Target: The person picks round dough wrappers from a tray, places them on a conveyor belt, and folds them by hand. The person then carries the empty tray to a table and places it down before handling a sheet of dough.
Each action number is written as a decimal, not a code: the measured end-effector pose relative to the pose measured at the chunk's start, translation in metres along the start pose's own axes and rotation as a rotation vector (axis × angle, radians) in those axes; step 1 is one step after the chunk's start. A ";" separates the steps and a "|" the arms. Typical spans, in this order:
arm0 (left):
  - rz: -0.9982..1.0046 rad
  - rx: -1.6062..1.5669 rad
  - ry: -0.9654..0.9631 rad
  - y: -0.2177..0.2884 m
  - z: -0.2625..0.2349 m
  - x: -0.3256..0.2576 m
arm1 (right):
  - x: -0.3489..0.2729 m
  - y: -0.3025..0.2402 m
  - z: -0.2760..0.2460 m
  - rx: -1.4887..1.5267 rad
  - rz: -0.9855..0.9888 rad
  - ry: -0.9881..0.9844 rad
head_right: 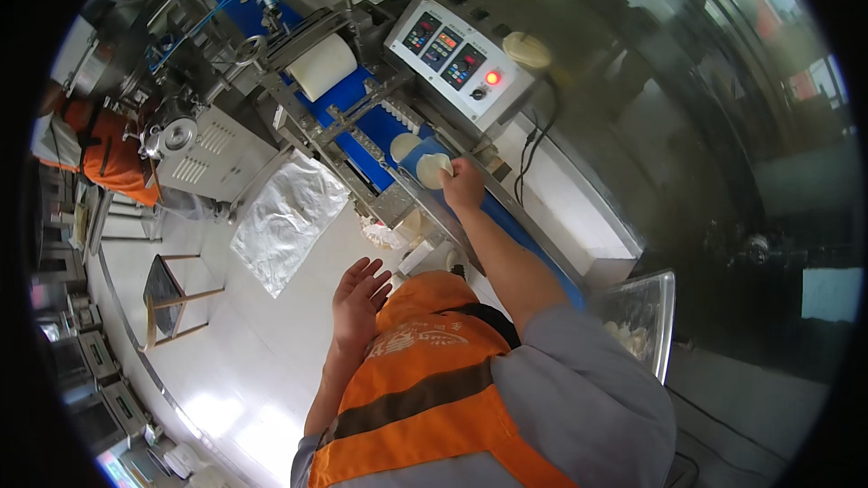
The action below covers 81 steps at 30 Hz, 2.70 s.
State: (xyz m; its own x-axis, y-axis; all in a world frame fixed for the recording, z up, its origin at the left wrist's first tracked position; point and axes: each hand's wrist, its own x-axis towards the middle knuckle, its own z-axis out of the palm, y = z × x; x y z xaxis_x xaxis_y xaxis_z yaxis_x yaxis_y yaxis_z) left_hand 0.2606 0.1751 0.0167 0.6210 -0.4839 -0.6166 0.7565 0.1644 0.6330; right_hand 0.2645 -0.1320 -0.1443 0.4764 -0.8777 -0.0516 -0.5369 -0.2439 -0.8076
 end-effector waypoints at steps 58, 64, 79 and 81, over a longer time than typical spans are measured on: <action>-0.618 0.803 -0.720 -0.309 0.188 -0.137 | -0.508 0.323 -0.506 -0.269 1.136 0.498; -0.669 0.869 -0.986 -0.339 0.210 -0.146 | -0.463 0.251 -0.497 0.228 0.765 0.430; -1.052 0.675 -0.787 -0.373 0.217 -0.152 | -0.535 0.263 -0.453 -0.229 1.046 0.305; -1.047 0.635 -0.787 -0.375 0.213 -0.147 | -0.527 0.249 -0.466 -0.031 1.228 0.176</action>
State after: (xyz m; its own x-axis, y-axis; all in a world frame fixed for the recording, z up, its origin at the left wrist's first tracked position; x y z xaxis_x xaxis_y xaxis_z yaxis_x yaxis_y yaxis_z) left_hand -0.1580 0.0021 -0.0301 -0.5759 -0.5118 -0.6375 0.4371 -0.8517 0.2889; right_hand -0.4453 0.0778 -0.0448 -0.4518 -0.5747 -0.6824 -0.5791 0.7708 -0.2657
